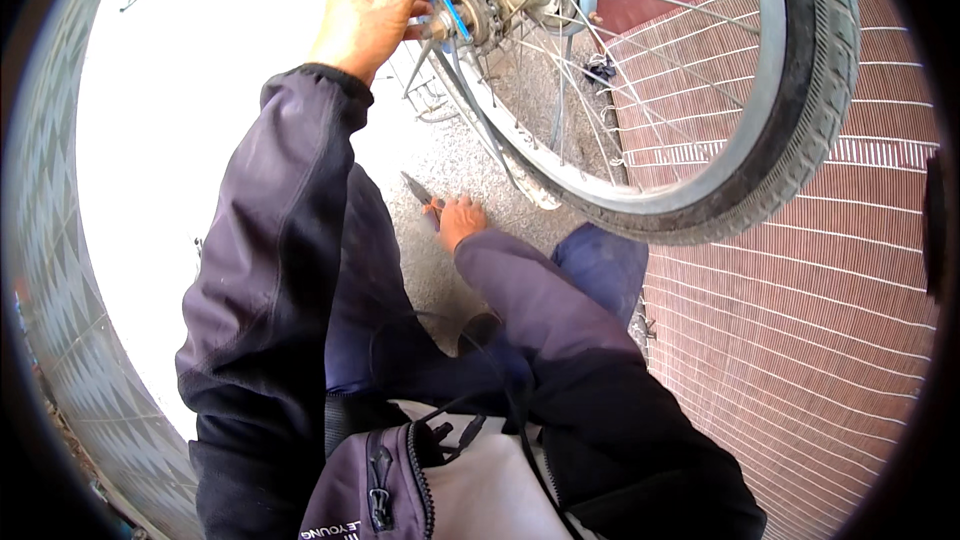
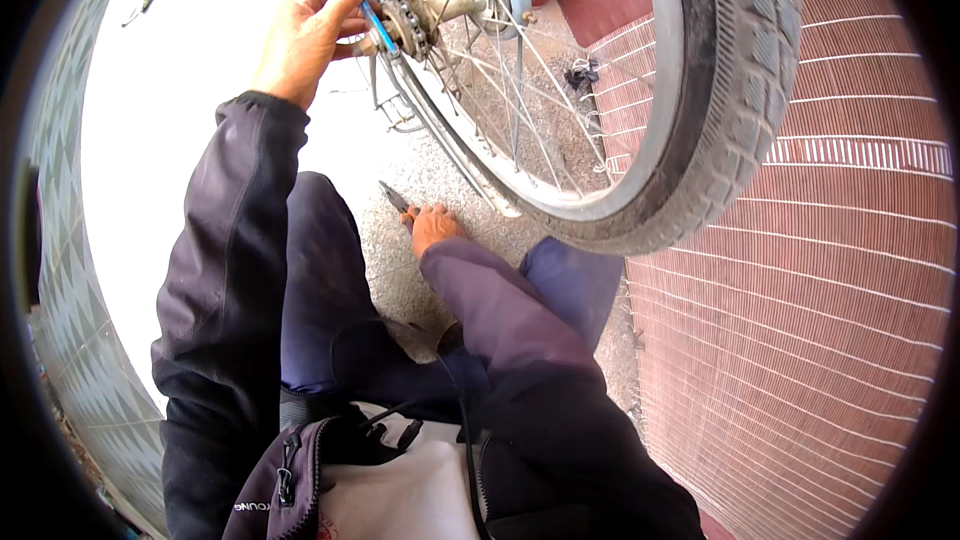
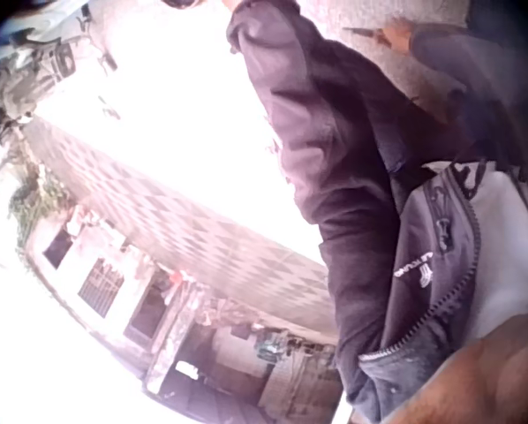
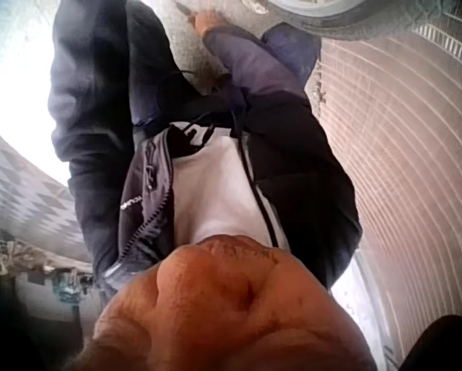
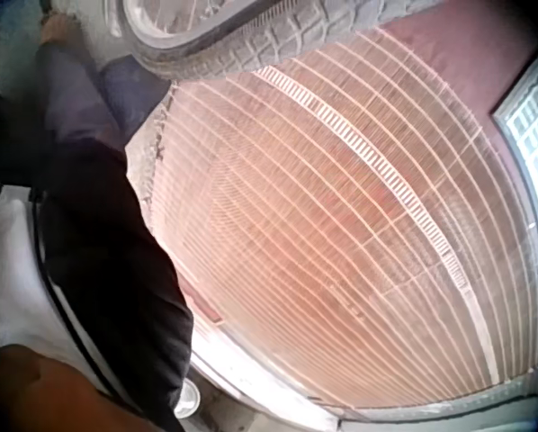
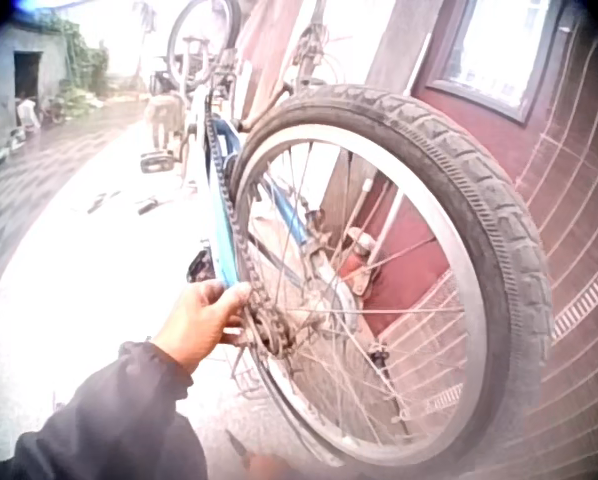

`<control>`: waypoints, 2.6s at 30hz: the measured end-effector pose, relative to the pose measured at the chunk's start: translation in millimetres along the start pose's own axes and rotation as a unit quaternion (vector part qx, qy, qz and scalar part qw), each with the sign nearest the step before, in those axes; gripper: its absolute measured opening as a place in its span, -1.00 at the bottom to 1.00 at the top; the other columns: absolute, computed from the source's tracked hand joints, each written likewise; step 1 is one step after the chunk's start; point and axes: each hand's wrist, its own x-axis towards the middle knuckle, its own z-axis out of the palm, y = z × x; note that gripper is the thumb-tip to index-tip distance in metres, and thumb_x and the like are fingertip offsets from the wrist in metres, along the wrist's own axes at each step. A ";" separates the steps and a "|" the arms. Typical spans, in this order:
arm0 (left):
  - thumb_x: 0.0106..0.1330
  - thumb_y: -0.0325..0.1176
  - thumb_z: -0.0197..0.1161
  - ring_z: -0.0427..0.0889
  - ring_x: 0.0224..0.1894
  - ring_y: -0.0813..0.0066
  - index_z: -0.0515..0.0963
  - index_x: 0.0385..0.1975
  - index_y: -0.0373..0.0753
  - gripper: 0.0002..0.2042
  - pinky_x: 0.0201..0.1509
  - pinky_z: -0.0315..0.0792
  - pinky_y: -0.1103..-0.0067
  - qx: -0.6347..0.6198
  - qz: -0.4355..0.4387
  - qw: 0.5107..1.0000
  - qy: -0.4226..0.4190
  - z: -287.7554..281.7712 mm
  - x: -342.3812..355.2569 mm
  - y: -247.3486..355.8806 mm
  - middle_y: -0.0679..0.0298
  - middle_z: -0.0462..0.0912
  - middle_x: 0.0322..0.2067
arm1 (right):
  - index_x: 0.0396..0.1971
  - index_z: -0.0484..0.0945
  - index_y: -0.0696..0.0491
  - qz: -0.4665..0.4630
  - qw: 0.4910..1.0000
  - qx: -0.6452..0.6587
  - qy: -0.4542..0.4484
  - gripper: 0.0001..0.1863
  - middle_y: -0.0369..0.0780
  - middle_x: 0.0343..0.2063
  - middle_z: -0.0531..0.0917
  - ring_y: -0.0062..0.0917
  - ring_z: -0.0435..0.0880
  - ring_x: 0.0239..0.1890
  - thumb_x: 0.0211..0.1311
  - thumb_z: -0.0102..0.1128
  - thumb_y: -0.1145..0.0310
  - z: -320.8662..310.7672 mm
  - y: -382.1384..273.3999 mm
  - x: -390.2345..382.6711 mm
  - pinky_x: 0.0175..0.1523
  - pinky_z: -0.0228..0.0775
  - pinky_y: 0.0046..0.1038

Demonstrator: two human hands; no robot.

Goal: The person works on a bicycle wheel by hand and using pliers and a screwdriver to manipulate the spoke area and the axle region while the bike is upside down.

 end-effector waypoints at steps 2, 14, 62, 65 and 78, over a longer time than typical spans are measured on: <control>0.26 0.01 0.25 0.58 -0.33 0.53 0.56 -0.21 -0.39 -0.53 -0.31 0.55 0.60 -0.010 -0.001 1.000 0.003 -2.7 -0.2 -0.3 0.22 0.58 -0.38 | -0.11 0.48 0.14 0.016 0.998 -0.066 0.010 -0.48 -0.06 -0.15 0.50 -0.18 0.56 -0.10 -0.03 0.39 0.16 10.8 -3.8 -1.1 -0.08 0.49 -0.28; 0.30 0.07 0.18 0.58 -0.28 0.62 0.56 -0.11 -0.25 -0.54 -0.24 0.45 0.68 0.021 -0.034 0.999 0.013 -2.6 -6.2 6.9 0.33 0.64 -0.26 | -0.20 0.45 0.15 -0.011 0.996 0.089 0.015 -0.57 -0.04 -0.23 0.53 -0.20 0.60 -0.16 -0.01 0.37 0.23 21.3 10.7 -21.7 -0.13 0.53 -0.34; 0.26 0.11 0.20 0.68 -0.22 0.52 0.53 -0.07 -0.29 -0.47 -0.17 0.51 0.62 0.021 -0.020 0.999 0.014 -5.8 -0.8 0.5 0.23 0.65 -0.25 | 0.15 0.39 0.12 -0.079 0.858 0.501 0.078 -0.42 0.05 -0.43 0.59 -0.30 0.66 -0.48 0.00 -0.07 0.62 -236.6 20.9 -122.8 -0.29 0.47 -0.37; 0.26 0.11 0.20 0.68 -0.21 0.51 0.53 -0.06 -0.29 -0.47 -0.17 0.52 0.60 0.027 -0.011 0.999 0.013 -3.4 -1.3 -0.8 0.22 0.65 -0.25 | 0.15 0.39 0.13 -0.103 0.853 0.503 0.092 -0.41 -0.05 -0.49 0.57 -0.45 0.62 -0.56 0.00 -0.09 0.62 -232.3 23.3 -118.1 -0.37 0.46 -0.42; 0.25 0.14 0.19 0.67 -0.17 0.46 0.52 -0.03 -0.29 -0.43 -0.11 0.51 0.56 0.038 -0.007 0.999 0.021 -5.9 -1.3 -4.4 0.22 0.65 -0.21 | 0.25 0.29 0.09 -0.030 0.825 0.563 -0.030 -0.36 -0.21 0.02 0.51 -0.61 0.56 -0.23 0.07 -0.06 0.64 -262.2 13.2 -127.5 -0.30 0.57 -0.52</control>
